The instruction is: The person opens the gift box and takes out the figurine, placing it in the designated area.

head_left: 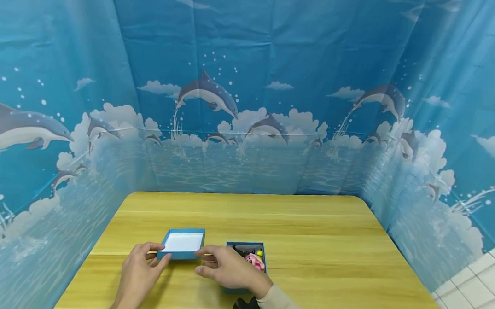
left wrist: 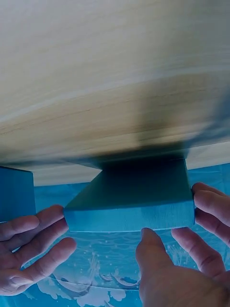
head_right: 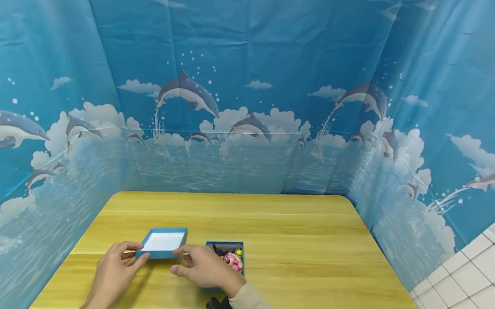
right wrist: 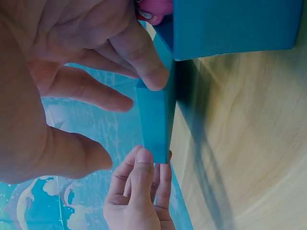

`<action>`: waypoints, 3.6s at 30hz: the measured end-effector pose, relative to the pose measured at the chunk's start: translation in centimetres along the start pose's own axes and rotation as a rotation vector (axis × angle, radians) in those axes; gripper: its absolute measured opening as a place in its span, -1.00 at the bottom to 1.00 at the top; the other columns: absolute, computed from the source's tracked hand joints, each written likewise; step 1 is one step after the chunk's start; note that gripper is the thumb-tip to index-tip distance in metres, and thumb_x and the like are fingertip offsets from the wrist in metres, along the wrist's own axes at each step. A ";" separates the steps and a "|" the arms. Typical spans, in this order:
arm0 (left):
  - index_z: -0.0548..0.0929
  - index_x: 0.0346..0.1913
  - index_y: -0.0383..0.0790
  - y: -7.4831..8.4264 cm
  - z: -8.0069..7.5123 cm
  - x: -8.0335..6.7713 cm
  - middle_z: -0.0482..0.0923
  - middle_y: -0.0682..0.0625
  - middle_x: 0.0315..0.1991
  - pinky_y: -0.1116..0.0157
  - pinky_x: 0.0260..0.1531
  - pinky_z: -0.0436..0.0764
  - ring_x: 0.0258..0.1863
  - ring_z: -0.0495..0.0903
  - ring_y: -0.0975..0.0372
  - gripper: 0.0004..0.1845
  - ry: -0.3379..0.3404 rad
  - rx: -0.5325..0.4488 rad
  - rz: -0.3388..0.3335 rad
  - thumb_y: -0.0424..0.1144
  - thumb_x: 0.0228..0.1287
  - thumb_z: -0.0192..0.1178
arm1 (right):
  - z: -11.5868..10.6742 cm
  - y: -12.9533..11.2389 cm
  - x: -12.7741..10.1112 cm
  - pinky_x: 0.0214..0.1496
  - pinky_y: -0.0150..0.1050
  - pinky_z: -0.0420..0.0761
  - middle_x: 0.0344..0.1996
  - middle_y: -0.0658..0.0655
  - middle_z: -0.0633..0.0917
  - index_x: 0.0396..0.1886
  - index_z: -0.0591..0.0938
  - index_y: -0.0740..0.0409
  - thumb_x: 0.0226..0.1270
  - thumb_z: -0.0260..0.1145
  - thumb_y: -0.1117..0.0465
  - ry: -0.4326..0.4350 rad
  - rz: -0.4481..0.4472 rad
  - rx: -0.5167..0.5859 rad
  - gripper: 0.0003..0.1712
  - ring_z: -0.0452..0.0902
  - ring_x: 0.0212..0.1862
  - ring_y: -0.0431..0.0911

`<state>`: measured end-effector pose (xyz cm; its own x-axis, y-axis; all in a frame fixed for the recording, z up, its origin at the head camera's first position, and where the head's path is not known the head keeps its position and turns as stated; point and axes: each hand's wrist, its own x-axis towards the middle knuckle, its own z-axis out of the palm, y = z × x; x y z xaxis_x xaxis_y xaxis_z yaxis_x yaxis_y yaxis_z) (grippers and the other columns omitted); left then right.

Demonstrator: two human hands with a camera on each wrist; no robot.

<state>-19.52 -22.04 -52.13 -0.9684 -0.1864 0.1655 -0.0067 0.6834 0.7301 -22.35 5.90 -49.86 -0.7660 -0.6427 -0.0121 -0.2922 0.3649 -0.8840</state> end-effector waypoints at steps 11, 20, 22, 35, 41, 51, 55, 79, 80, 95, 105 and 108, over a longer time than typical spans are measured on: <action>0.84 0.21 -0.31 -0.3 -0.5 -0.3 0.71 -0.39 0.22 0.05 0.03 0.94 0.18 0.87 -0.27 -0.64 0.049 0.039 0.047 -0.20 0.52 0.62 | -0.1 -0.6 0.3 0.46 -0.29 0.76 0.51 0.10 0.79 0.54 0.74 0.00 0.78 0.45 0.00 -0.012 -0.010 -0.034 -0.52 0.79 0.50 0.04; 0.76 0.35 -0.25 0.7 1.5 -0.6 0.75 -0.17 0.23 -0.14 0.21 0.87 0.18 0.86 -0.11 -0.49 0.069 0.013 0.284 -0.29 0.42 0.68 | -1.5 -0.8 -0.5 0.46 -0.32 0.75 0.50 0.12 0.79 0.51 0.76 -0.08 0.82 0.41 -0.03 0.031 -0.033 -0.033 -0.56 0.77 0.51 0.10; 0.76 0.37 -0.22 0.9 1.9 -0.7 0.74 -0.13 0.24 -0.15 0.26 0.85 0.20 0.85 -0.08 -0.47 0.064 0.000 0.314 -0.26 0.42 0.69 | -1.8 -0.9 -0.8 0.46 -0.31 0.75 0.49 0.12 0.79 0.52 0.75 -0.11 0.83 0.40 -0.06 0.041 -0.040 -0.046 -0.56 0.78 0.50 0.10; 0.68 0.49 0.03 2.0 4.6 -1.4 0.69 0.01 0.37 -0.22 0.27 0.79 0.34 0.78 -0.02 -0.34 -0.086 -0.054 0.343 -0.02 0.43 0.69 | -3.8 -0.3 -2.5 0.30 -0.28 0.83 0.41 0.05 0.83 0.50 0.75 -0.10 0.86 0.35 -0.07 0.102 -0.094 -0.116 -0.58 0.87 0.31 0.00; 0.54 0.65 0.09 3.4 5.5 -1.4 0.57 0.01 0.53 -0.21 0.34 0.75 0.47 0.68 -0.02 -0.18 -0.230 -0.045 0.375 0.13 0.45 0.66 | -5.1 0.2 -3.3 0.24 -0.27 0.83 0.31 0.06 0.86 0.52 0.74 -0.05 0.87 0.34 -0.05 0.112 -0.105 -0.175 -0.57 0.86 0.17 -0.14; 0.26 0.85 0.25 4.4 6.9 -1.2 0.36 0.00 0.73 -0.33 0.51 0.65 0.67 0.51 -0.09 0.14 -0.447 -0.057 0.390 0.46 0.36 0.58 | -7.6 1.6 -5.3 0.32 -0.04 0.85 0.43 0.16 0.80 0.54 0.72 0.05 0.84 0.39 -0.03 0.121 -0.079 -0.240 -0.51 0.83 0.28 0.02; 0.16 0.88 0.32 4.7 7.6 -0.9 0.27 0.00 0.80 -0.36 0.58 0.58 0.76 0.42 -0.13 0.23 -0.484 -0.040 0.414 0.55 0.30 0.56 | -8.4 2.1 -6.0 0.42 0.23 0.80 0.44 0.18 0.80 0.53 0.73 0.09 0.82 0.42 0.00 0.117 -0.092 -0.284 -0.51 0.80 0.37 0.15; 0.19 0.89 -0.02 6.5 10.9 0.7 0.26 -0.14 0.80 -0.21 0.46 0.74 0.57 0.59 -0.04 0.36 -0.593 -0.016 0.454 0.54 0.24 0.61 | -11.2 3.4 -7.0 0.53 0.20 0.71 0.46 0.01 0.67 0.61 0.69 -0.10 0.49 0.72 0.09 -0.080 -0.078 -0.549 -0.25 0.61 0.46 0.05; 0.21 0.88 -0.05 6.5 11.0 0.7 0.28 -0.13 0.79 -0.18 0.45 0.75 0.55 0.60 -0.02 0.36 -0.595 -0.017 0.454 0.54 0.24 0.61 | -11.2 3.4 -6.9 0.52 0.19 0.72 0.45 0.01 0.67 0.61 0.69 -0.11 0.48 0.72 0.09 -0.087 -0.076 -0.550 -0.25 0.62 0.45 0.05; 0.28 0.81 -0.10 6.0 11.3 1.5 0.45 -0.04 0.57 0.06 0.35 0.80 0.37 0.65 0.16 0.34 -0.598 -0.050 0.458 0.51 0.18 0.67 | -11.1 3.4 -5.6 0.44 -0.01 0.78 0.37 -0.05 0.69 0.50 0.76 -0.17 0.40 0.78 0.10 -0.139 -0.064 -0.619 -0.30 0.63 0.37 -0.10; 0.28 0.81 -0.09 6.3 11.3 1.5 0.46 -0.02 0.56 0.04 0.35 0.79 0.38 0.65 0.15 0.34 -0.597 -0.038 0.451 0.52 0.16 0.67 | -11.3 3.5 -5.1 0.39 -0.05 0.77 0.27 -0.14 0.72 0.39 0.82 -0.27 0.39 0.78 0.10 -0.167 -0.049 -0.621 -0.39 0.63 0.30 -0.15; 0.29 0.80 -0.09 6.3 11.3 1.5 0.46 -0.02 0.56 0.03 0.37 0.79 0.39 0.64 0.15 0.34 -0.598 -0.037 0.448 0.52 0.16 0.68 | -11.3 3.7 -5.0 0.39 -0.07 0.77 0.25 -0.15 0.73 0.38 0.82 -0.27 0.39 0.78 0.09 -0.169 -0.057 -0.623 -0.41 0.63 0.28 -0.17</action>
<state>-23.80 -10.02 -54.76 -0.8470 0.5268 0.0712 0.4180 0.5773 0.7014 -26.06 18.04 -47.79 -0.6539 -0.7511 -0.0912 -0.6461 0.6171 -0.4491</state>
